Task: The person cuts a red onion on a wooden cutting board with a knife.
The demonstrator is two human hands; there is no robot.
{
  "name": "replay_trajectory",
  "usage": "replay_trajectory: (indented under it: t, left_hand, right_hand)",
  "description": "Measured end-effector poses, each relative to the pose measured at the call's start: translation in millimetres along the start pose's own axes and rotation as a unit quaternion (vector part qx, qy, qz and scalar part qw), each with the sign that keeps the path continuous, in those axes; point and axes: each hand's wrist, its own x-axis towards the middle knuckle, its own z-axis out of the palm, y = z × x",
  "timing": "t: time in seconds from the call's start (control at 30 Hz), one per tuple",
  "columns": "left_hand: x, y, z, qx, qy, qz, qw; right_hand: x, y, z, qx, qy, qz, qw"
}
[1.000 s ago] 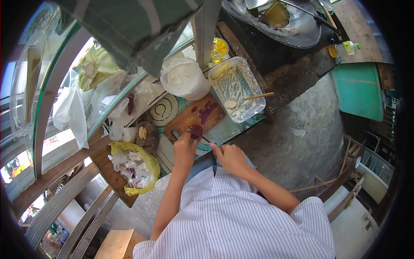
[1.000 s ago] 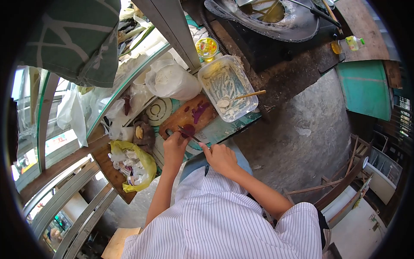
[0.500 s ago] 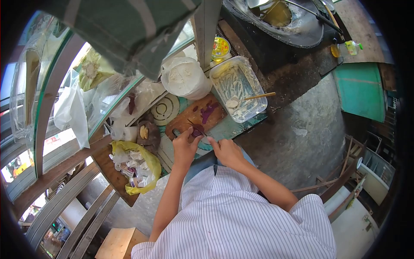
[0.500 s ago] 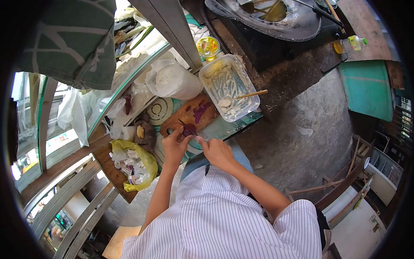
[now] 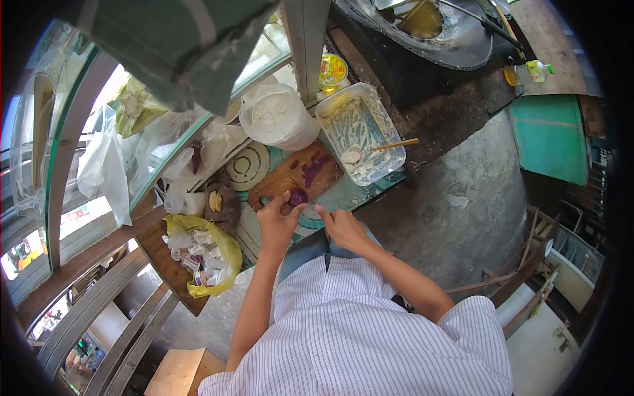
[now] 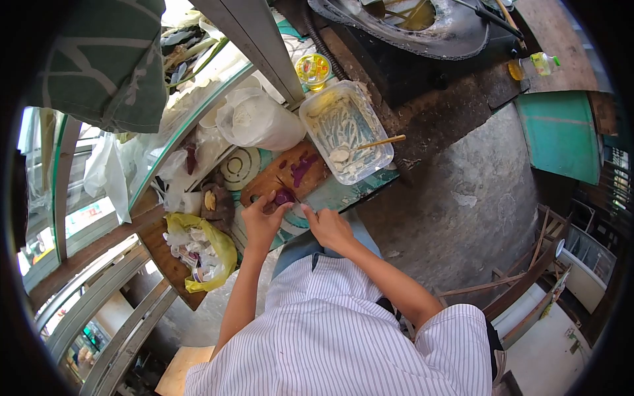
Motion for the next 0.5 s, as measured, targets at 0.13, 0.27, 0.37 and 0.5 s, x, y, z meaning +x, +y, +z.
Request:
replay_trajectory:
  t: [0.13,0.27,0.37,0.5]
  left_hand:
    - [0.3,3.4,-3.0,-0.011,-0.005,-0.003,1.000]
    - [-0.2,1.4,-0.9,-0.014,-0.006,-0.010,1.000]
    - [-0.6,1.2,-3.6,-0.011,-0.010,0.011,1.000]
    - [-2.5,2.7,-3.2,-0.013,0.007,0.014,1.000]
  right_hand:
    - [2.0,16.6,7.6,0.034,-0.004,-0.013,0.999]
    - [13.0,28.7,13.8,0.045,-0.057,0.024,0.997]
    - [18.3,42.7,19.9,0.067,-0.053,0.030,0.996]
    - [13.2,35.9,15.0,0.055,-0.017,0.034,0.998]
